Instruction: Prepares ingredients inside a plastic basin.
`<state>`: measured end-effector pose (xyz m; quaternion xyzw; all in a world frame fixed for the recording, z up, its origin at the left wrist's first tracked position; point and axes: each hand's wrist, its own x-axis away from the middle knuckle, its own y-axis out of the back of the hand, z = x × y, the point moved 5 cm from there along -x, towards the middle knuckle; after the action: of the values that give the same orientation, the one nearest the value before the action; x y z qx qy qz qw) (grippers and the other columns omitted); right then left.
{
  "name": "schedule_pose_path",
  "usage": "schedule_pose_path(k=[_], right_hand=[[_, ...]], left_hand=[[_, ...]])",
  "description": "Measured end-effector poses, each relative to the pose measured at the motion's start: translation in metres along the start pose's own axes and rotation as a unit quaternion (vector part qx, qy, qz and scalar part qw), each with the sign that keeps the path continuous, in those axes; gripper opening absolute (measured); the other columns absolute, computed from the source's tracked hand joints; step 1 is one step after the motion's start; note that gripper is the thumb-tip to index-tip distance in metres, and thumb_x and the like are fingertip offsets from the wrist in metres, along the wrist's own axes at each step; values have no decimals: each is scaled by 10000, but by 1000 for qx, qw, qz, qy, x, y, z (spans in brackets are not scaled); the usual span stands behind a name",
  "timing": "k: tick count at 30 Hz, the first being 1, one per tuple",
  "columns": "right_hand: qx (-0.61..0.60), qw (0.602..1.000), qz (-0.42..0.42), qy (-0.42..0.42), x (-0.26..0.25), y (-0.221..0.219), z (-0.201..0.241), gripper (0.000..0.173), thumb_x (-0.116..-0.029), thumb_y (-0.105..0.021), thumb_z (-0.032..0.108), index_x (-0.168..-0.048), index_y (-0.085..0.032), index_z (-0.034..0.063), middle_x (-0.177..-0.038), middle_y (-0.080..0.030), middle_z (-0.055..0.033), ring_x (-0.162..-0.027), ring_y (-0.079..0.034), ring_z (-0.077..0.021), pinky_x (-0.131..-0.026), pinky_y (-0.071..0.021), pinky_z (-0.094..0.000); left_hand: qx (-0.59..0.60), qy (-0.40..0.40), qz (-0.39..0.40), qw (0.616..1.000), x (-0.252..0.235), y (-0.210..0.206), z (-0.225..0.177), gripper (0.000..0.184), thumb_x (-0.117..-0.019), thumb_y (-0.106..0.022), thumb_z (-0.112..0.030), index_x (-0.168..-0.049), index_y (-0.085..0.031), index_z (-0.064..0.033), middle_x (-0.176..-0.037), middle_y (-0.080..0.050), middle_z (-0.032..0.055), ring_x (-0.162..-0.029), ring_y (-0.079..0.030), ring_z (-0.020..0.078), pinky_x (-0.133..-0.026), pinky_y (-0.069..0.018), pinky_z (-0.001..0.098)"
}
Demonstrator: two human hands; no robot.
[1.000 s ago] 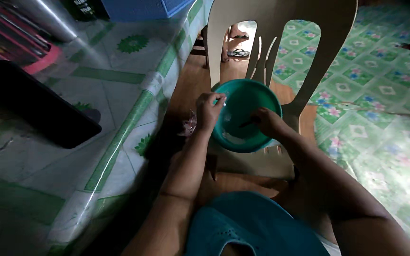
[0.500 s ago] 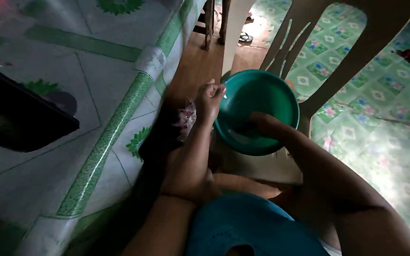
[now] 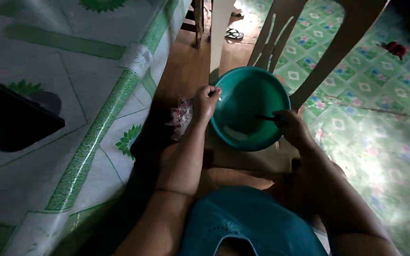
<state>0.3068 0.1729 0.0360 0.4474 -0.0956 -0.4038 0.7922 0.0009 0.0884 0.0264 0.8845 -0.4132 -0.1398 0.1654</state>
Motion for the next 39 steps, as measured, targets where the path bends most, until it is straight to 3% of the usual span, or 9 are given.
schedule_pose_path(k=[1,4,9,15,20,24,29,34,39], right_hand=[[-56,998,-5,-30,4,-4,-5,270,-998,-622,60,-1259,-654,0,-1234,-672,-175,-1175,-641,-270,-1033,-524,-477],[-145,984,-27,-104,17,-12,2,297,-1002,-621,58,-1295,-619,15,-1198,-677,-159,-1091,-662,-230,-960,-552,-441],[-161,976,-123,-82,38,-5,26,266,-995,-611,28,-1253,-616,-36,-1192,-669,-191,-1071,-666,-258,-938,-558,-444],[-199,968,-74,-135,38,-23,20,255,-993,-612,12,-1246,-619,-23,-1159,-672,-180,-1025,-670,-251,-909,-563,-451],[-126,982,0,-142,32,-33,15,264,-990,-608,-2,-1251,-640,-24,-1234,-650,-220,-1117,-653,-339,-972,-536,-530],[28,990,95,-101,26,-51,13,239,-996,-618,45,-1219,-704,48,-1274,-663,-182,-1215,-611,-389,-1022,-407,-698],[190,965,180,-28,20,-60,17,230,-979,-613,52,-1163,-745,94,-1168,-716,-134,-1235,-592,-385,-1144,-249,-733],[223,954,199,14,12,-68,-1,191,-937,-719,162,-1108,-756,84,-1101,-737,-135,-1174,-631,-396,-1112,-286,-749],[276,933,226,44,5,-52,9,164,-955,-626,17,-1081,-730,34,-1104,-716,-152,-1157,-627,-387,-1092,-343,-675]], left_hand=[[6,-16,-11,1000,2,-1,-1,253,-986,-681,-319,-1128,-745,-119,-1124,-696,68,-1060,-649,173,-951,-524,389],[10,-93,-52,994,20,8,-29,232,-980,-693,-295,-1092,-753,-101,-1084,-706,60,-1015,-660,132,-917,-541,328],[4,-292,-116,949,69,40,-104,156,-963,-712,-184,-1005,-752,-38,-1118,-709,118,-1110,-650,156,-967,-525,282],[-30,-230,-77,970,60,32,-93,210,-972,-700,-241,-1036,-757,-48,-1172,-699,132,-1171,-640,191,-1009,-517,335],[-29,-147,-51,987,46,26,-67,228,-993,-678,-273,-1095,-749,-82,-1130,-708,73,-1047,-655,130,-937,-530,320],[-26,-98,-51,994,41,29,-56,256,-1008,-656,-287,-1127,-721,-70,-1089,-695,83,-971,-645,149,-885,-529,336],[-5,-77,-52,996,34,26,-60,236,-1001,-665,-305,-1109,-726,-105,-1067,-704,44,-974,-660,120,-897,-544,340],[-38,-120,-46,991,39,16,-74,251,-1004,-664,-313,-1116,-735,-101,-1107,-701,65,-982,-664,133,-891,-549,320],[-41,-167,-53,984,46,14,-82,215,-999,-667,-278,-1091,-744,-100,-1055,-702,53,-935,-647,108,-848,-532,269]])
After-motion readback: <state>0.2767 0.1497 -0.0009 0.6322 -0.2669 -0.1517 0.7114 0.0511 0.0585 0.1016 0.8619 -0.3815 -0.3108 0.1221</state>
